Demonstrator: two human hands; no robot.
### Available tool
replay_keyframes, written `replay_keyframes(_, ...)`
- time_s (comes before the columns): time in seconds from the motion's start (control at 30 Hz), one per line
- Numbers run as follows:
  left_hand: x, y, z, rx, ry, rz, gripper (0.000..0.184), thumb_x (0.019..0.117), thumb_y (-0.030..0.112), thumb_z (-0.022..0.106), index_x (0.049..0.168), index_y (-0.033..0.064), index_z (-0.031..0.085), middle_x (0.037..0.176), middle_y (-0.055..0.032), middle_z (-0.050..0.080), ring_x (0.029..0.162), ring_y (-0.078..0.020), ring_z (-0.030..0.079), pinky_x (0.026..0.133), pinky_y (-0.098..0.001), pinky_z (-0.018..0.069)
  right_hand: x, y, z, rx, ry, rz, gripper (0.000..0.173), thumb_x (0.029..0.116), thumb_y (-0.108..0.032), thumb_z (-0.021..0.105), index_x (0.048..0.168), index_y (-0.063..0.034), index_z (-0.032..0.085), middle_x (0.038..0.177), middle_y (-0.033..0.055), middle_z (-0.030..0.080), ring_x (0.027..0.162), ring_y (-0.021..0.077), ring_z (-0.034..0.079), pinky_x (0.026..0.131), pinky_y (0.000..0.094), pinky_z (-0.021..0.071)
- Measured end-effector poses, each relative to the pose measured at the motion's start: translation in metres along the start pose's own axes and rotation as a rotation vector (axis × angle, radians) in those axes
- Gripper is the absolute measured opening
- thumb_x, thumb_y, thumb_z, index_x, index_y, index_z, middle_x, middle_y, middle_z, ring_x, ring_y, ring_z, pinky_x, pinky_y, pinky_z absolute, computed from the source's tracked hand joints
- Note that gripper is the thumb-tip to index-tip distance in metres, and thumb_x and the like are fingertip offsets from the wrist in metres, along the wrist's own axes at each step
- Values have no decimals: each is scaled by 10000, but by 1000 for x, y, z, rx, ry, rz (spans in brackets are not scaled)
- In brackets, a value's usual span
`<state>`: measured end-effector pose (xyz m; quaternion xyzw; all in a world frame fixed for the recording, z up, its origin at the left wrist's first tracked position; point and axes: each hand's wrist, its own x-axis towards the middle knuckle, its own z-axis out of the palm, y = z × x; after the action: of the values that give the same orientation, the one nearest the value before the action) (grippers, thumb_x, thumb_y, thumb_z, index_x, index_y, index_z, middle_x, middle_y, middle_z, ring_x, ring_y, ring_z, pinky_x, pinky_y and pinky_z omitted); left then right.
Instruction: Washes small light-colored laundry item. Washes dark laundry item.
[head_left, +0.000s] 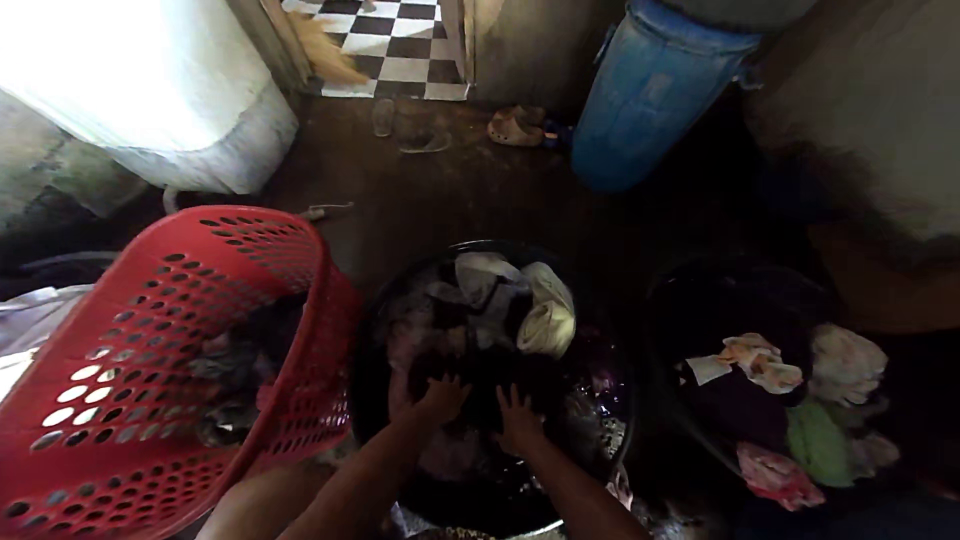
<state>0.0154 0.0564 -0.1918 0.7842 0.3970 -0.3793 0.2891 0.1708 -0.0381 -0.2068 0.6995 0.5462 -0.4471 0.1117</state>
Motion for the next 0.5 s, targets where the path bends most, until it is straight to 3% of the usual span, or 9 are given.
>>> replay_keyframes(0.13, 14, 1, 6, -33, -65, 18, 602, 1014, 59, 588, 1579, 93, 381, 1600, -291, 336, 1470, -538, 295, 1110, -778, 252, 11, 10, 8, 19, -86, 0, 943, 951, -305, 731, 1668, -198, 128, 1715, 193, 106, 1529, 489, 212, 1144, 689, 329)
replay_keyframes(0.23, 17, 2, 11, -32, -28, 60, 490, 998, 65, 600, 1477, 29, 503, 1485, -300, 480, 1397, -526, 407, 1099, -741, 310, 4, 13, 1, 124, -192, 34, 635, 1050, -324, 573, 1589, -69, 354, 1594, 231, 406, 1454, 423, 417, 1175, 607, 351)
replay_keyframes(0.27, 19, 2, 15, -32, 9, 67, 447, 998, 65, 592, 1439, 13, 540, 1461, -290, 512, 1376, -516, 440, 1091, -726, 336, 3, 15, -1, 153, -216, 35, 602, 1059, -330, 557, 1568, -52, 393, 1569, 232, 441, 1452, 411, 422, 1194, 594, 328)
replay_keyframes(0.4, 15, 2, 15, -77, 1, 53, 417, 1030, 114, 560, 1407, -64, 541, 1471, -285, 512, 1372, -491, 468, 1131, -658, 345, 11, 27, 4, 168, -276, 132, 645, 1045, -400, 575, 1544, -22, 424, 1568, 228, 446, 1473, 389, 401, 1217, 563, 301)
replay_keyframes(0.5, 3, 1, 7, -163, -74, 25, 437, 1043, 208, 576, 1346, -108, 573, 1437, -295, 540, 1388, -465, 458, 1177, -603, 297, 9, 28, -2, 171, -256, 121, 618, 1031, -344, 603, 1507, 24, 457, 1551, 251, 453, 1463, 398, 405, 1210, 562, 305)
